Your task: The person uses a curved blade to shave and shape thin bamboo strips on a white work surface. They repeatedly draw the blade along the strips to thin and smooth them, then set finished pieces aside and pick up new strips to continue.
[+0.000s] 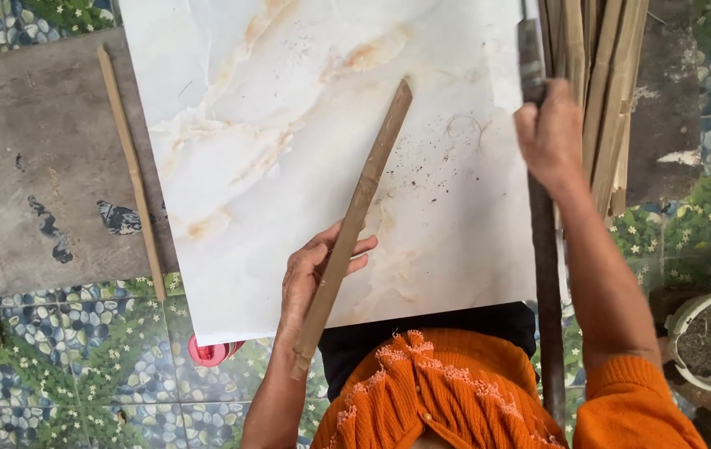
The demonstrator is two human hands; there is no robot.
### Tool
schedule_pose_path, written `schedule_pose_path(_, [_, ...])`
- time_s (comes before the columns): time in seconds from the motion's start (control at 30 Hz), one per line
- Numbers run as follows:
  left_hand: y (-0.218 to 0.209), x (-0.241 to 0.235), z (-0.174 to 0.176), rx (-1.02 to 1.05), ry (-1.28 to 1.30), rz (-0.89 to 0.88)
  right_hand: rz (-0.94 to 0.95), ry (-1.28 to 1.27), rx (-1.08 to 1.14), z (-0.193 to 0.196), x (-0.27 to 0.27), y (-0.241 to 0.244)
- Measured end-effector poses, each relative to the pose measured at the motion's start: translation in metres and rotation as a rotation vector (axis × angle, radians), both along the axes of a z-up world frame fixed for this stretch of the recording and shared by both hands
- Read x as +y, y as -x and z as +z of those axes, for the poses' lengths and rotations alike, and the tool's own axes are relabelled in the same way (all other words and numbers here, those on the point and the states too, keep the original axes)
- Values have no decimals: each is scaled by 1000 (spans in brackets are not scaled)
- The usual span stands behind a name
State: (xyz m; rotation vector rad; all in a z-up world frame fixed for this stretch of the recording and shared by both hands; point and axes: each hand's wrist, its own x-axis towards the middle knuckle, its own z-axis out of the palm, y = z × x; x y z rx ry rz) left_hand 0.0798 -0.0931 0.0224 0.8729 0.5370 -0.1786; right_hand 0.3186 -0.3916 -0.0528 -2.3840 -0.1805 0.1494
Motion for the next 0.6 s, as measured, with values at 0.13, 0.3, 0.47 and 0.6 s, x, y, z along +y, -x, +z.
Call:
schedule_pose_path(0.13, [6, 2, -3, -121, -62, -8, 62, -348, 22, 44, -11, -18])
schedule_pose_path(0.3, [9, 7, -15, -300, -69, -50, -122, -695, 352, 159, 21, 34])
schedule_pose_path(0.47, [11, 8, -11, -373, -57, -7, 67, -1240, 472, 158, 10, 73])
schedule_pose_path(0.6, [18, 5, 7, -427, -50, 26, 7, -1481, 493, 143, 5, 89])
